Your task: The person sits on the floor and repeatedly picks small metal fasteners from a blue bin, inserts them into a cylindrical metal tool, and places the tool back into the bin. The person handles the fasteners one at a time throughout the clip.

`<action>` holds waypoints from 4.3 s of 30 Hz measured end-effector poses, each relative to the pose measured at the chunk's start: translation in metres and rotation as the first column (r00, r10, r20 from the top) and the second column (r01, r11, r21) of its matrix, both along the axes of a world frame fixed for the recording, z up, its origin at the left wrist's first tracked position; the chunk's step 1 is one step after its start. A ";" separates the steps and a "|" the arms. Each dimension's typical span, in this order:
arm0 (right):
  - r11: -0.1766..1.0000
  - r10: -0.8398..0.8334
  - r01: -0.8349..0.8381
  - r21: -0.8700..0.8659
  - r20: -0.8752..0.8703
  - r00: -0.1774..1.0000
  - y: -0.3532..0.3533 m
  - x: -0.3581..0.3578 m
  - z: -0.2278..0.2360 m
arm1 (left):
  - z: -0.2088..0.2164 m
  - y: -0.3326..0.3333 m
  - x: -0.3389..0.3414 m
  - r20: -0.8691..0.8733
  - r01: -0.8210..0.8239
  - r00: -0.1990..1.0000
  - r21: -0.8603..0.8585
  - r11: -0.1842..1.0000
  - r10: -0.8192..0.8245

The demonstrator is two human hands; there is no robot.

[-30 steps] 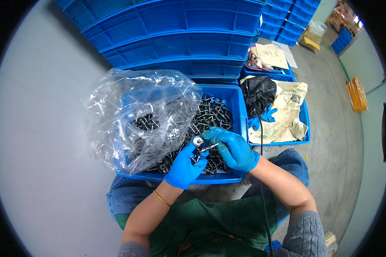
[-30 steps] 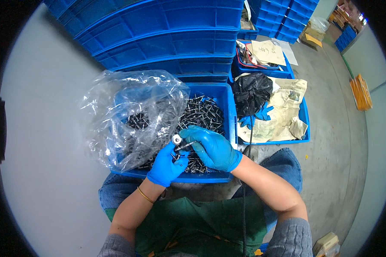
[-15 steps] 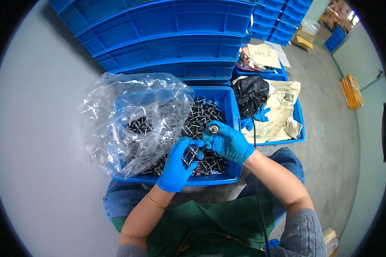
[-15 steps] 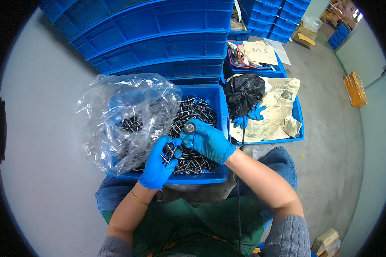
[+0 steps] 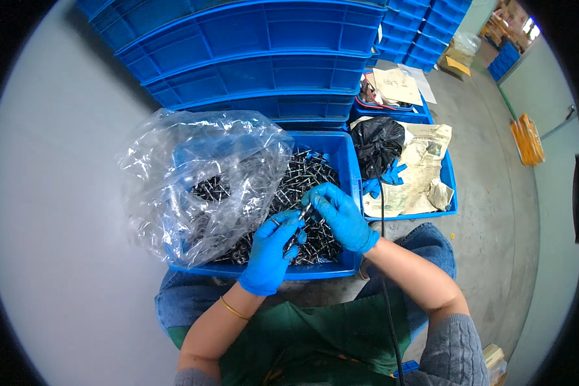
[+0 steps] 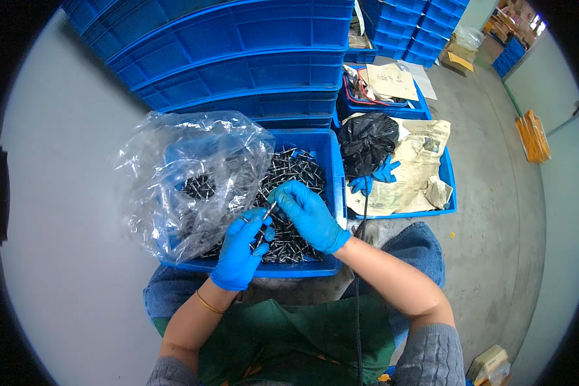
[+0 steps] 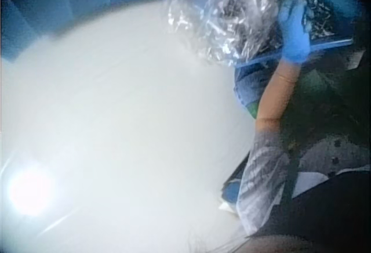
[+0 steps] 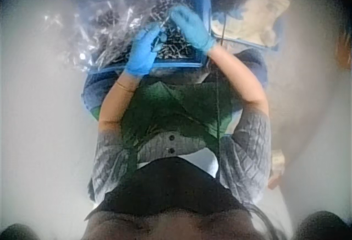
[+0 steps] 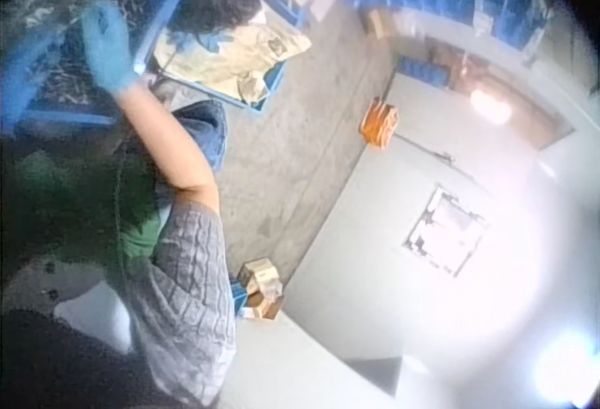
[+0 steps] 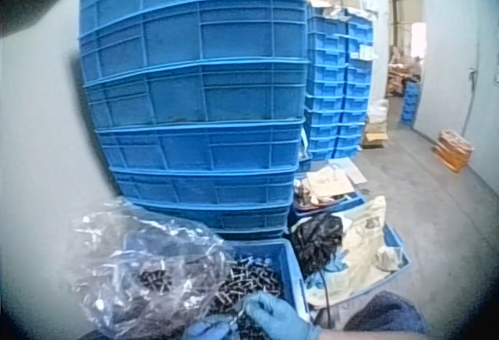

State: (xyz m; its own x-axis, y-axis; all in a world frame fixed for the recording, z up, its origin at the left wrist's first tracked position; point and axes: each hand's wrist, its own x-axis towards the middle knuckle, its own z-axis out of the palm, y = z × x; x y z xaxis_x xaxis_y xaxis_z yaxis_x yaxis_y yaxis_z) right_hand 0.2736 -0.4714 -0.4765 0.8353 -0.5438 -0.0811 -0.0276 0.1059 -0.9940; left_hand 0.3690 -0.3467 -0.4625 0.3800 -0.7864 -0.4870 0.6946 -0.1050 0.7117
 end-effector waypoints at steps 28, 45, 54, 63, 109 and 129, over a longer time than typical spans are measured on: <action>0.969 0.011 -0.017 0.247 0.027 1.000 -0.029 0.002 -0.016 | -0.024 0.005 0.018 0.591 0.348 0.765 -0.042 0.936 -0.258; 0.269 -0.265 -0.776 -0.571 -0.818 0.510 -0.002 -0.006 -0.101 | -0.036 0.013 0.026 0.380 -0.040 0.921 -0.120 0.992 0.083; 0.501 0.140 -0.574 -0.648 -0.594 0.792 -0.038 -0.001 -0.053 | -0.040 0.010 0.034 0.141 -0.022 0.990 -0.020 1.000 0.025; 0.782 0.419 -0.401 0.477 0.074 0.905 -0.025 0.006 -0.006 | -0.001 -0.004 0.011 0.035 0.083 0.996 -0.019 0.996 -0.082; 0.961 0.221 -0.222 0.163 0.022 0.975 0.006 0.004 0.021 | -0.031 0.014 0.011 0.487 0.322 0.848 -0.159 0.933 -0.210; 0.891 0.325 -0.293 0.348 -0.036 0.945 -0.010 0.007 0.001 | -0.033 0.011 0.011 0.522 0.349 0.810 -0.062 0.935 -0.268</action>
